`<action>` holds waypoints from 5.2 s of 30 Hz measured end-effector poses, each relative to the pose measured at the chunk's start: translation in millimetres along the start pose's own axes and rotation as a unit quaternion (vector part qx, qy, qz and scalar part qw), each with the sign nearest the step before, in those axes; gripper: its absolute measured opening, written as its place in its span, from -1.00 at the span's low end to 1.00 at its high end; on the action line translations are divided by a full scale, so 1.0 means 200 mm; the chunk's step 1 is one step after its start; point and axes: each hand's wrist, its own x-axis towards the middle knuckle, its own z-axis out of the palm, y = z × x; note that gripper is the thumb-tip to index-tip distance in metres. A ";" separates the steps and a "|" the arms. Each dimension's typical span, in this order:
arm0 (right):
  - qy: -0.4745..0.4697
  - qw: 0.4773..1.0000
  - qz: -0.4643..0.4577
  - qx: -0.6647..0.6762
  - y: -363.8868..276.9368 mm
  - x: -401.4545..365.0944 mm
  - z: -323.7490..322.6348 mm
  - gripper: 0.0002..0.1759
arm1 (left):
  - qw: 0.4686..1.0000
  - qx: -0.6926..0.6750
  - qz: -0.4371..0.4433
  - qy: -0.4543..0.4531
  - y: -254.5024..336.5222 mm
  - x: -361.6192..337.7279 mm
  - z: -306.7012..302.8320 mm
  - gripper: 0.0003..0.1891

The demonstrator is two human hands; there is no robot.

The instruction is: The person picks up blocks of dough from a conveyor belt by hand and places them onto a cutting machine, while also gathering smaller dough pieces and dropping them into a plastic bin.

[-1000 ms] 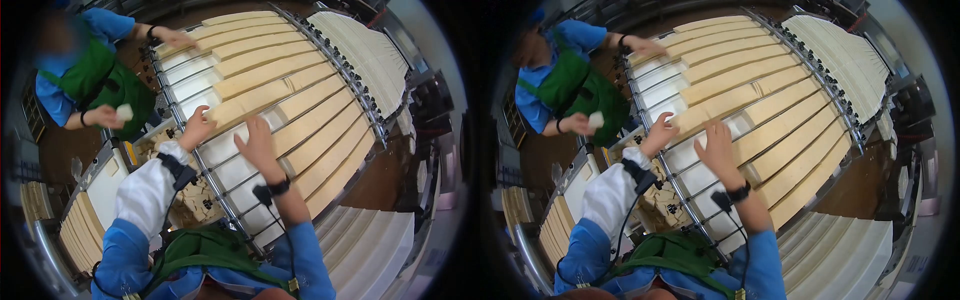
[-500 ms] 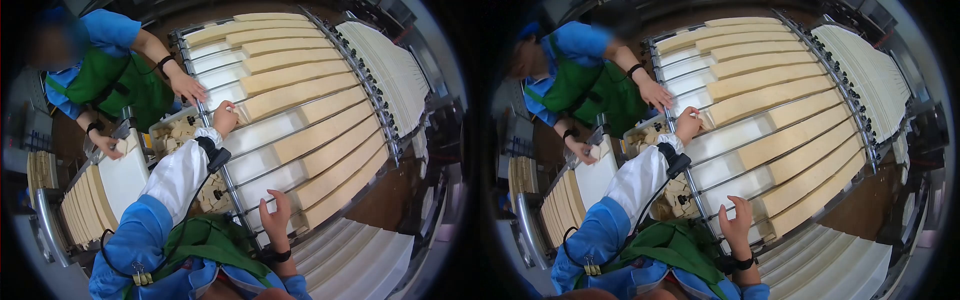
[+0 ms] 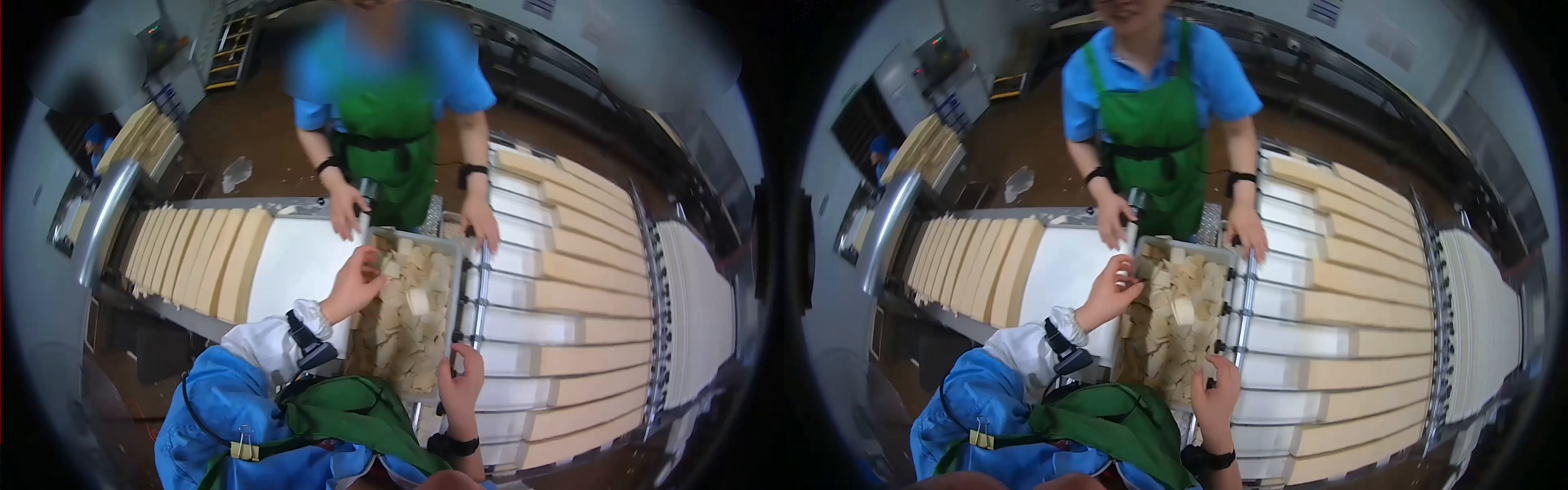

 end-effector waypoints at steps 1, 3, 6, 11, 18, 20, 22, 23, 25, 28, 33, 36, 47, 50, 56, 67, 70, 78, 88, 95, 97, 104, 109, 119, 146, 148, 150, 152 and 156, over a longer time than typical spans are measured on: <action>-0.030 0.999 -0.017 0.018 -0.03 0.03 0.09 -0.68 | 1.000 0.010 -0.023 0.013 -0.11 -0.05 -0.14 -0.41; -0.072 0.995 -0.069 0.015 -0.11 0.11 0.29 -0.67 | 0.996 0.050 -0.045 0.054 -0.42 -0.15 -0.43 -0.43; -0.176 0.978 -0.112 0.030 -0.27 0.25 0.66 -0.66 | 0.979 0.048 -0.146 0.135 -0.70 -0.41 -0.84 -0.41; -0.323 0.934 -0.145 0.035 -0.49 0.39 1.50 -0.59 | 0.908 0.003 -0.301 0.292 -1.08 -0.81 -1.31 -0.23; -0.359 0.908 -0.211 -0.050 -0.86 0.49 2.71 -0.27 | 0.886 -0.017 -0.387 0.256 -1.13 -1.00 -1.56 -0.10; -0.317 0.912 -0.233 -0.118 -0.86 0.52 2.99 -0.20 | 0.900 -0.098 -0.372 0.206 -1.21 -1.03 -1.58 -0.03; -0.293 0.911 -0.235 -0.173 -0.82 0.51 3.13 -0.15 | 0.914 -0.150 -0.332 0.178 -1.24 -1.04 -1.59 0.00; -0.291 0.910 -0.223 -0.194 -0.80 0.49 3.17 -0.14 | 0.909 -0.181 -0.341 0.156 -1.24 -1.03 -1.60 0.05; -0.269 0.911 -0.219 -0.225 -0.78 0.46 3.21 -0.14 | 0.890 -0.228 -0.376 0.116 -1.23 -1.00 -1.64 0.05; -0.252 0.907 -0.220 -0.256 -0.82 0.46 3.21 -0.19 | 0.854 -0.320 -0.405 0.065 -1.19 -0.93 -1.68 0.04; -0.270 0.894 -0.152 -0.325 -1.00 0.65 3.20 -0.31 | 0.843 -0.350 -0.408 0.035 -1.20 -0.82 -1.65 0.00; -0.249 0.895 -0.141 -0.341 -1.00 0.66 3.15 -0.29 | 0.853 -0.325 -0.408 0.019 -1.09 -0.75 -1.68 -0.02; -0.272 0.923 0.206 -0.178 -0.29 0.65 1.96 0.23 | 0.963 0.154 -0.194 -0.105 -1.07 -0.56 -1.62 -0.06; -0.297 0.951 -0.033 -0.083 -0.21 0.46 1.78 0.47 | 0.956 0.174 -0.206 -0.119 -1.17 -0.51 -1.58 0.00; -0.218 0.934 -0.014 -0.282 -0.22 0.21 1.69 -0.41 | 0.962 0.218 -0.133 -0.101 -1.18 -0.40 -1.39 -0.11; -0.098 0.941 0.143 -0.291 0.26 0.46 -0.08 -0.12 | 0.955 0.182 0.079 -0.219 -0.15 -0.05 -0.11 -0.11; -0.172 0.953 0.146 -0.205 0.60 0.61 -0.50 -0.01 | 0.948 0.183 0.091 -0.243 0.03 -0.04 0.28 -0.08; 0.016 0.962 0.258 -0.090 1.25 0.64 -0.77 -0.03 | 0.932 0.188 0.105 -0.292 0.29 0.04 0.89 -0.12; 0.164 0.969 0.068 -0.171 0.66 -0.18 -0.60 -0.49 | 0.972 -0.024 -0.022 -0.231 0.01 0.03 1.57 -0.65; 0.178 0.967 0.131 -0.129 0.39 -0.46 -0.43 -0.58 | 0.984 0.046 0.003 -0.173 0.03 0.00 1.39 -0.69; 0.173 0.971 0.111 -0.119 0.33 -0.45 -0.40 -0.59 | 0.986 0.002 0.028 -0.165 0.03 0.00 1.27 -0.71; 0.125 0.985 0.024 -0.112 0.15 -0.31 -0.21 -0.61 | 0.984 -0.177 -0.031 -0.022 -0.02 0.00 0.43 -0.53; 0.043 0.996 -0.017 -0.076 -0.07 -0.17 0.15 -0.64 | 0.990 -0.091 -0.069 0.078 -0.40 -0.17 -0.30 -0.57; -0.238 0.945 -0.217 0.051 -0.82 0.13 1.33 -0.56 | 0.910 -0.041 -0.269 0.315 -1.07 -0.92 -1.34 -0.45; -0.277 0.906 -0.178 -0.266 -0.97 0.56 3.35 -0.27 | 0.920 -0.116 -0.358 0.112 -1.19 -0.94 -1.79 -0.03; -0.292 0.900 -0.120 -0.301 -1.08 0.64 3.33 -0.27 | 0.928 -0.073 -0.352 0.101 -1.23 -0.94 -1.76 0.00; -0.270 0.909 -0.099 -0.301 -1.06 0.65 3.36 -0.25 | 0.921 -0.073 -0.370 0.101 -1.16 -0.90 -1.76 0.03; -0.264 0.918 -0.081 -0.284 -1.05 0.63 3.34 -0.24 | 0.928 -0.059 -0.359 0.084 -1.13 -0.88 -1.75 0.05; -0.291 0.882 -0.099 -0.357 -0.96 0.69 3.20 -0.14 | 0.953 -0.009 -0.300 0.049 -1.12 -0.86 -1.69 0.12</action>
